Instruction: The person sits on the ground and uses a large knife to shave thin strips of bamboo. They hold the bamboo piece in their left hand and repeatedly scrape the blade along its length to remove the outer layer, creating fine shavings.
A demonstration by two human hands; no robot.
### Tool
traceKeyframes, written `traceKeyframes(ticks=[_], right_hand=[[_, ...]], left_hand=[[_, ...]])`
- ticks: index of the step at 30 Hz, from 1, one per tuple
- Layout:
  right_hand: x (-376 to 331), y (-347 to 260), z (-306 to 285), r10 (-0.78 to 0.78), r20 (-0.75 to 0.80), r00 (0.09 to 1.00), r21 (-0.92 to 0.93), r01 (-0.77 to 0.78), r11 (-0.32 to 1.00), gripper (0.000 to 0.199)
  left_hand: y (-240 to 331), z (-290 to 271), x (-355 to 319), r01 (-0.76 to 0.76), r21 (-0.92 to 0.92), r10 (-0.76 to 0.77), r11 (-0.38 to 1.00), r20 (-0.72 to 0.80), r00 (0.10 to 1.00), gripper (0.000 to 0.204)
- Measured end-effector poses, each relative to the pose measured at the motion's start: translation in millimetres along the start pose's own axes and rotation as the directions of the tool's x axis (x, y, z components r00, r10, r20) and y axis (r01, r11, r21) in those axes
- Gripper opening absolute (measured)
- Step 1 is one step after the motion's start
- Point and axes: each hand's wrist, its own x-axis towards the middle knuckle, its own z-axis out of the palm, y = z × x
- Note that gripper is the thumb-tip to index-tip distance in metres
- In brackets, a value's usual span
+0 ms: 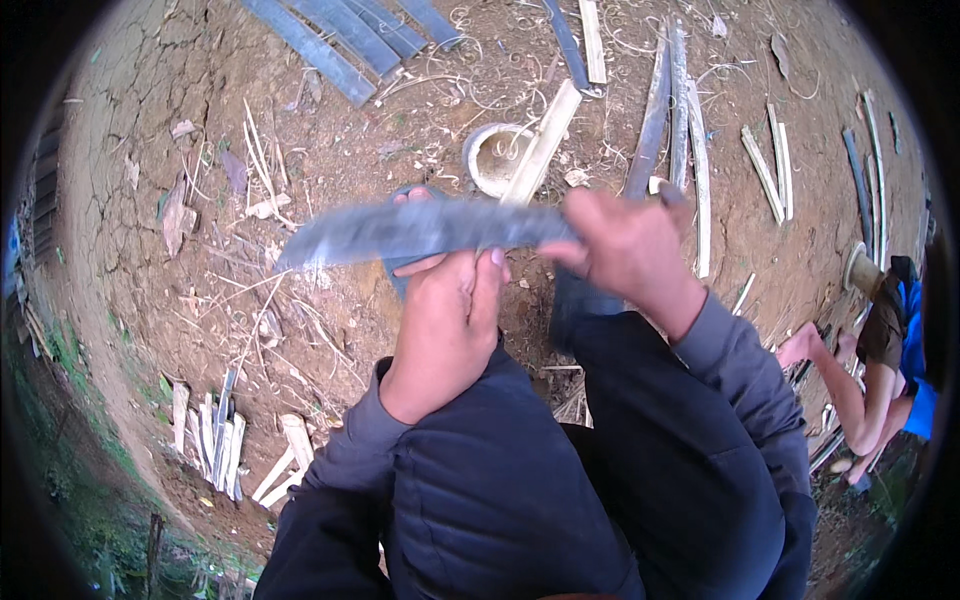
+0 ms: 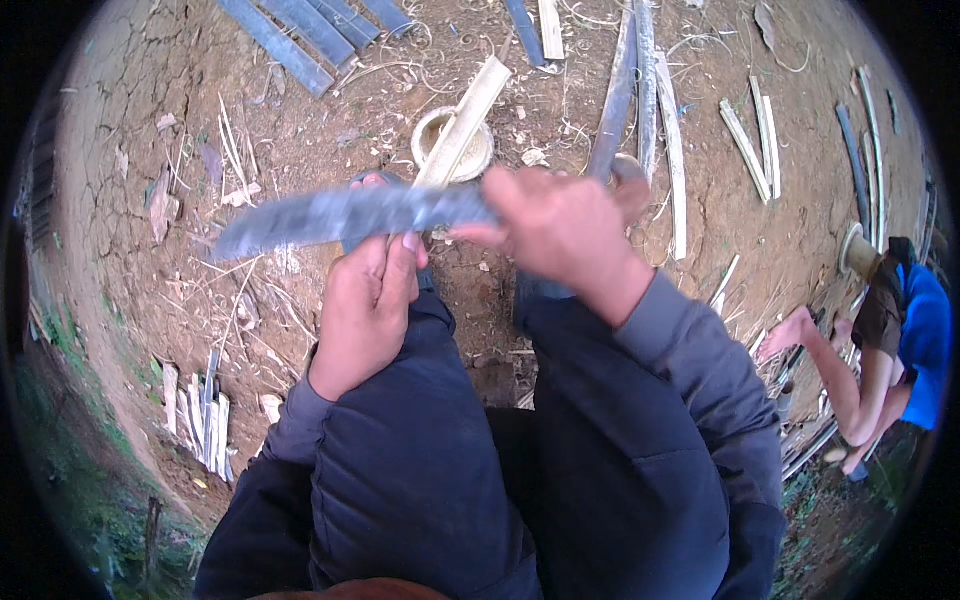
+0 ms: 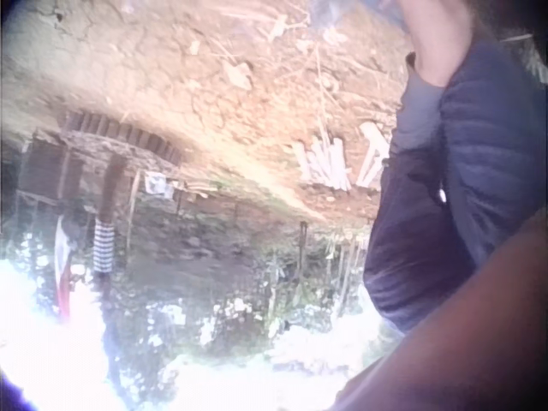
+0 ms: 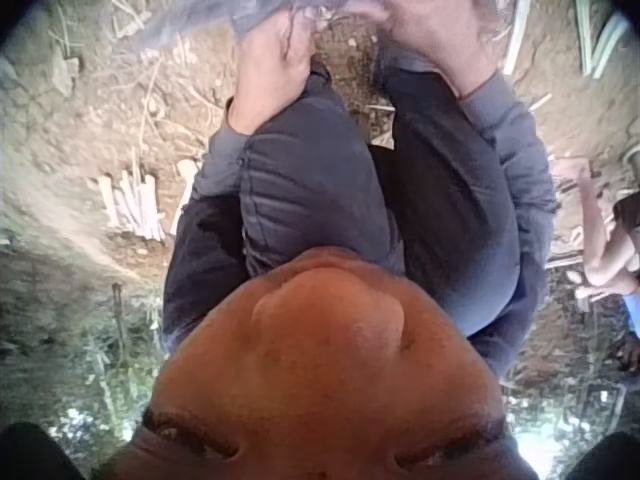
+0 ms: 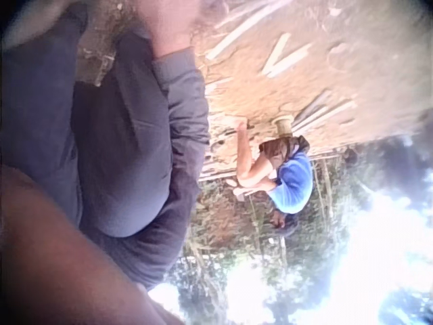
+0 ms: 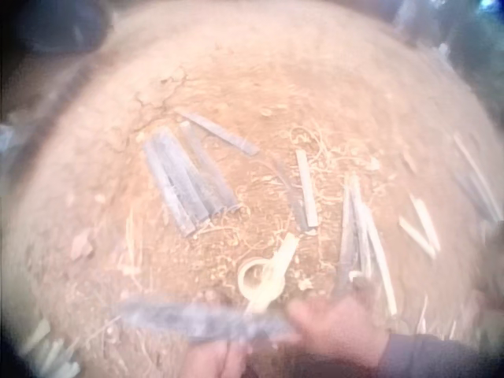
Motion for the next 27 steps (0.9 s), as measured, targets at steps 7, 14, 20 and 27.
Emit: traceKeyframes(ticks=[7, 14, 20, 27], right_hand=[[-8.6, 8.5, -13.9, 0.185, 0.088, 0.979, 0.127, -0.195, 0.973, 0.034], [-27.7, 84.4, 27.8, 0.324, -0.048, 0.945, 0.127, -0.316, 0.94, 0.037], [-11.3, 44.3, -11.6, 0.625, 0.012, 0.78, 0.324, -0.595, 0.736, 0.048], [-17.1, 5.8, -13.2, 0.247, -0.012, 0.969, 0.199, -0.239, 0.95, 0.036]], left_hand=[[10.9, -4.4, 5.9, 0.158, -0.212, -0.149, 0.964, 0.061, 0.987, 0.031], [9.3, 0.1, 5.1, 0.136, -0.092, -0.129, 0.986, 0.075, 0.989, 0.03], [-5.9, 4.0, 15.7, 0.346, -0.432, -0.285, 0.833, 0.202, 0.937, 0.029], [-1.9, 4.8, 22.5, 0.401, -0.524, -0.322, 0.752, 0.239, 0.916, 0.03]])
